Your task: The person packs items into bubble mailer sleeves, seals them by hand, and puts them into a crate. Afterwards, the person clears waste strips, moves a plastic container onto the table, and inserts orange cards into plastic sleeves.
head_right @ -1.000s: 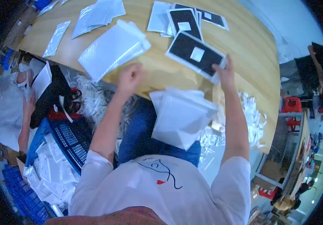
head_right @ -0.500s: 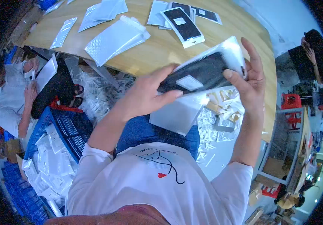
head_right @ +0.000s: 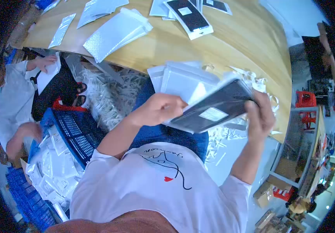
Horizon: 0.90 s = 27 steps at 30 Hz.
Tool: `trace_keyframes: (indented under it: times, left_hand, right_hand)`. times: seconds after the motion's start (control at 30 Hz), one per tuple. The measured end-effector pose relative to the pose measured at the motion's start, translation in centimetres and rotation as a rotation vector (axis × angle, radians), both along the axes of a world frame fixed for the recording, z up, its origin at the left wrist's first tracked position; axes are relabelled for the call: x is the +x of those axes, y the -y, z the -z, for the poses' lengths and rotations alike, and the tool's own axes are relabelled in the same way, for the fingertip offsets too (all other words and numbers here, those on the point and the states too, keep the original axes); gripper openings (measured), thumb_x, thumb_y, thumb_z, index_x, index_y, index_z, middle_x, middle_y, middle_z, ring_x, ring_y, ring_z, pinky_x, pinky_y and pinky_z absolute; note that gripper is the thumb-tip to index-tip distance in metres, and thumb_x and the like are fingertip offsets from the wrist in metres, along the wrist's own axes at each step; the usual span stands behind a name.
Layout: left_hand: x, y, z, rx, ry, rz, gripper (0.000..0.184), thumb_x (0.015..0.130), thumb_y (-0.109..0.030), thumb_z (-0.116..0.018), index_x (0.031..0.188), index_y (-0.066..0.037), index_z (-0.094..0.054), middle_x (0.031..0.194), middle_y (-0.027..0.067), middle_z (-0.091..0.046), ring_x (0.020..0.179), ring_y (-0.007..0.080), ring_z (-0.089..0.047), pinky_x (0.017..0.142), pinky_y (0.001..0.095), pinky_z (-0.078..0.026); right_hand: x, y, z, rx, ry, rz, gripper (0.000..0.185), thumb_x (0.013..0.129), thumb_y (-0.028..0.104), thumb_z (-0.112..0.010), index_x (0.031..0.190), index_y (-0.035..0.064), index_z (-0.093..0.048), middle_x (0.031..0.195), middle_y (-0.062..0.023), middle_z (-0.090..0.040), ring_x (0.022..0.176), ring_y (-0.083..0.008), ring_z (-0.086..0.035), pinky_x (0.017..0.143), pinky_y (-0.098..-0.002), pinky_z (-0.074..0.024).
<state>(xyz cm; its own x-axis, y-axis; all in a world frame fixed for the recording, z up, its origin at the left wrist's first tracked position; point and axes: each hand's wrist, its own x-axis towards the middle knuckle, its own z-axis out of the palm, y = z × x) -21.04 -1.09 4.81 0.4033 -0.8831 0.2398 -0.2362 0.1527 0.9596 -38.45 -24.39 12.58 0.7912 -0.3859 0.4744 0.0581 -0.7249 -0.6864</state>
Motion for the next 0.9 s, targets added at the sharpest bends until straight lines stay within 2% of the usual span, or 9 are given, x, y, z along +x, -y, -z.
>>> trace_keyframes:
  times: [0.03, 0.1, 0.13, 0.27, 0.47, 0.63, 0.77, 0.8, 0.9]
  left_hand:
    - [0.2, 0.7, 0.8, -0.005, 0.048, -0.054, 0.012, 0.085, -0.013, -0.059, 0.088, -0.002, -0.059, 0.078, 0.0099, -0.059, 0.062, 0.0242, -0.052, 0.058, 0.0321, -0.042]
    - [0.6, 2.2, 2.4, -0.021, 0.152, -0.164, 0.010, 0.084, -0.013, -0.058, 0.087, -0.003, -0.060, 0.081, 0.0106, -0.059, 0.064, 0.0261, -0.054, 0.059, 0.0333, -0.044]
    - [1.0, 3.2, 3.5, -0.021, 0.149, -0.164, 0.010, 0.084, -0.013, -0.058, 0.087, -0.003, -0.060, 0.081, 0.0106, -0.059, 0.064, 0.0261, -0.054, 0.059, 0.0333, -0.044]
    - [2.4, 6.9, 8.5, 0.184, 0.754, -0.555, 0.007, 0.081, -0.009, -0.056, 0.085, -0.005, -0.061, 0.087, 0.0113, -0.058, 0.073, 0.0311, -0.058, 0.063, 0.0378, -0.047]
    - [1.4, 5.3, 4.9, 0.399, 0.717, -0.254, 0.007, 0.079, -0.007, -0.055, 0.083, -0.006, -0.060, 0.092, 0.0116, -0.056, 0.080, 0.0342, -0.059, 0.067, 0.0423, -0.049]
    - [-0.6, 1.2, 1.0, 0.387, 0.794, -0.212, 0.009, 0.078, -0.010, -0.058, 0.086, -0.005, -0.062, 0.096, 0.0127, -0.058, 0.079, 0.0330, -0.059, 0.067, 0.0394, -0.049]
    - [-2.2, -2.0, 0.7, 0.005, 0.924, -0.441, 0.022, 0.079, -0.010, -0.060, 0.100, -0.006, -0.064, 0.112, 0.0100, -0.058, 0.087, 0.0232, -0.058, 0.069, 0.0275, -0.046]
    - [-2.2, -2.2, 0.6, 0.014, 0.917, -0.437, 0.022, 0.079, -0.010, -0.060, 0.100, -0.006, -0.064, 0.112, 0.0100, -0.058, 0.087, 0.0232, -0.058, 0.069, 0.0275, -0.046]
    - [-1.4, -2.5, 0.7, 0.030, 0.443, -0.630, 0.021, 0.082, -0.012, -0.060, 0.101, -0.002, -0.064, 0.103, 0.0084, -0.061, 0.078, 0.0200, -0.057, 0.064, 0.0272, -0.045]
  right_hand:
    - [-0.7, 0.4, 0.2, 0.005, -0.011, 0.002, 0.033, 0.084, 0.004, -0.061, 0.117, -0.0016, -0.059, 0.104, -0.0120, -0.063, 0.092, -0.0204, -0.057, 0.085, -0.0316, -0.0451]
    - [-1.4, 1.1, 0.4, 0.221, 0.306, 0.271, 0.025, 0.091, 0.005, -0.055, 0.114, -0.0033, -0.061, 0.105, -0.0113, -0.063, 0.094, -0.0158, -0.056, 0.088, -0.0281, -0.0411]
    - [-1.3, 1.3, 0.7, 0.221, 0.303, 0.271, 0.025, 0.091, 0.005, -0.055, 0.114, -0.0033, -0.061, 0.105, -0.0113, -0.063, 0.094, -0.0158, -0.056, 0.088, -0.0281, -0.0411]
    - [0.3, 1.6, 2.3, 0.128, 0.307, 0.295, 0.025, 0.093, 0.005, -0.054, 0.115, -0.0046, -0.059, 0.107, -0.0115, -0.064, 0.094, -0.0143, -0.057, 0.089, -0.0271, -0.0415]
    - [4.7, 2.4, 2.7, 0.153, 0.462, 0.309, 0.027, 0.090, 0.002, -0.056, 0.116, -0.0056, -0.059, 0.108, -0.0119, -0.064, 0.093, -0.0149, -0.058, 0.086, -0.0254, -0.0445]
    - [5.9, 2.9, 2.1, 0.327, 0.261, 0.090, 0.028, 0.088, 0.001, -0.057, 0.115, -0.0047, -0.061, 0.106, -0.0110, -0.065, 0.093, -0.0143, -0.057, 0.086, -0.0259, -0.0440]
    - [4.4, 3.4, 2.3, 0.576, 0.172, -0.003, 0.027, 0.089, 0.002, -0.056, 0.115, -0.0058, -0.060, 0.114, -0.0132, -0.063, 0.101, -0.0170, -0.057, 0.094, -0.0268, -0.0395]
    - [4.1, 3.0, 2.2, 0.584, 0.162, 0.000, 0.027, 0.089, 0.002, -0.056, 0.115, -0.0058, -0.060, 0.114, -0.0132, -0.063, 0.101, -0.0170, -0.057, 0.094, -0.0268, -0.0395]
    - [3.4, 1.1, 1.1, 0.435, 0.084, 0.004, 0.027, 0.088, 0.003, -0.057, 0.114, -0.0058, -0.061, 0.113, -0.0130, -0.063, 0.100, -0.0175, -0.057, 0.095, -0.0272, -0.0394]
